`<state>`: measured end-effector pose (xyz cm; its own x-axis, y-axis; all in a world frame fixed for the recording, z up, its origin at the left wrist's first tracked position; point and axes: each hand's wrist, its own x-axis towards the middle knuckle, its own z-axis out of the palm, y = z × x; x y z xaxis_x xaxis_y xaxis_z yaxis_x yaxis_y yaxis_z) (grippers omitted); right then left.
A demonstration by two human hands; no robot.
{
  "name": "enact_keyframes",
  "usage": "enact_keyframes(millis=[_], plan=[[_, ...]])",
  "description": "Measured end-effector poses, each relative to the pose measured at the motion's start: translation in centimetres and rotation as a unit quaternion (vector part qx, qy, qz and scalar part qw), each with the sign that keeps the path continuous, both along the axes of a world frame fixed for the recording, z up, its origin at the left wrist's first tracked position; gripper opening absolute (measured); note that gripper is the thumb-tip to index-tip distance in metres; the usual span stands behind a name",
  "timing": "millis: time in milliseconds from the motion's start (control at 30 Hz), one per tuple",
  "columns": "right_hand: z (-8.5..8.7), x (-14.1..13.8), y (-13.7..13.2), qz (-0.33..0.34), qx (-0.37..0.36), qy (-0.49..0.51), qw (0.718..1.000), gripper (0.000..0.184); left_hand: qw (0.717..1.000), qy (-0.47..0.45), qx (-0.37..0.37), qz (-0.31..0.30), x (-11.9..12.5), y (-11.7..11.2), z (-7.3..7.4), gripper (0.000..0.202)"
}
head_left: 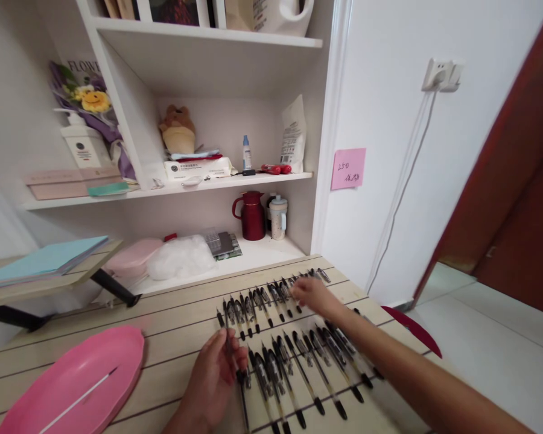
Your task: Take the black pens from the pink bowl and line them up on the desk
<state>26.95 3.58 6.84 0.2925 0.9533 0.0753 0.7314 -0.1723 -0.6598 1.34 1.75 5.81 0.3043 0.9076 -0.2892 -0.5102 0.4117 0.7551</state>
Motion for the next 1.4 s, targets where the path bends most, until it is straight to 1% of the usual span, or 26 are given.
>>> enact_keyframes(millis=[33, 67, 133, 167, 233, 367, 433, 533, 667, 800, 933, 1067, 1133, 1233, 1333, 1400], plan=[[0.4, 2.5, 0.8, -0.048, 0.001, -0.030, 0.998, 0.027, 1.000, 0.009, -0.004, 0.005, -0.6, 0.1, -0.1, 0.017], [0.6, 4.9, 1.5, -0.081, -0.006, -0.047, 0.996, 0.026, 1.000, 0.015, -0.008, 0.009, -1.2, 0.1, -0.3, 0.019], [0.5, 8.9, 2.7, -0.141, -0.032, -0.074, 0.987, 0.026, 1.000, 0.020, -0.020, 0.008, -2.1, 0.1, -0.9, 0.023], [0.2, 10.4, 3.1, -0.162, -0.048, -0.084, 0.982, 0.026, 0.999, 0.019, -0.028, 0.003, -2.4, 0.1, -1.2, 0.024], [-0.9, 12.1, 3.9, -0.183, -0.078, -0.099, 0.975, 0.026, 0.999, 0.017, -0.046, -0.008, -2.6, 0.0, -1.8, 0.027], [-3.6, 12.8, 5.4, -0.189, -0.108, -0.131, 0.967, 0.028, 0.997, 0.022, -0.068, -0.020, -2.6, -0.2, -2.8, 0.028], [-4.5, 12.8, 6.1, -0.191, -0.114, -0.145, 0.964, 0.030, 0.997, 0.027, -0.069, -0.020, -2.5, -0.2, -3.1, 0.028], [-5.4, 13.2, 6.6, -0.194, -0.120, -0.157, 0.961, 0.028, 0.997, 0.035, -0.069, -0.023, -2.5, -0.1, -3.3, 0.029], [-5.9, 13.7, 6.6, -0.197, -0.118, -0.155, 0.961, 0.023, 0.997, 0.039, -0.064, -0.023, -2.6, -0.1, -3.5, 0.031], [-6.0, 13.8, 6.3, -0.202, -0.106, -0.132, 0.965, 0.014, 0.997, 0.044, -0.062, -0.026, -2.6, -0.2, -3.6, 0.033], [-5.7, 13.6, 5.5, -0.210, -0.087, -0.076, 0.971, 0.005, 0.997, 0.046, -0.060, -0.019, -2.4, -0.4, -3.4, 0.033], [-5.0, 13.1, 3.8, -0.203, -0.069, 0.034, 0.976, 0.018, 0.997, 0.047, -0.053, -0.021, -2.4, -0.4, -3.3, 0.033], [-4.4, 12.4, 2.7, -0.191, -0.053, 0.102, 0.975, 0.020, 0.998, 0.046, -0.043, -0.026, -2.5, -0.5, -3.4, 0.032], [-3.1, 10.2, 0.8, -0.160, -0.029, 0.181, 0.970, 0.020, 0.998, 0.044, -0.027, -0.026, -2.3, -0.7, -3.4, 0.031], [-1.9, 6.0, -1.4, -0.097, -0.025, 0.251, 0.963, 0.023, 0.999, 0.039, 0.002, -0.026, -1.7, -1.1, -3.0, 0.029], [-1.4, 2.1, -3.2, -0.019, -0.030, 0.360, 0.932, 0.025, 0.998, 0.040, 0.028, -0.046, -1.2, -1.6, -2.5, 0.028]])
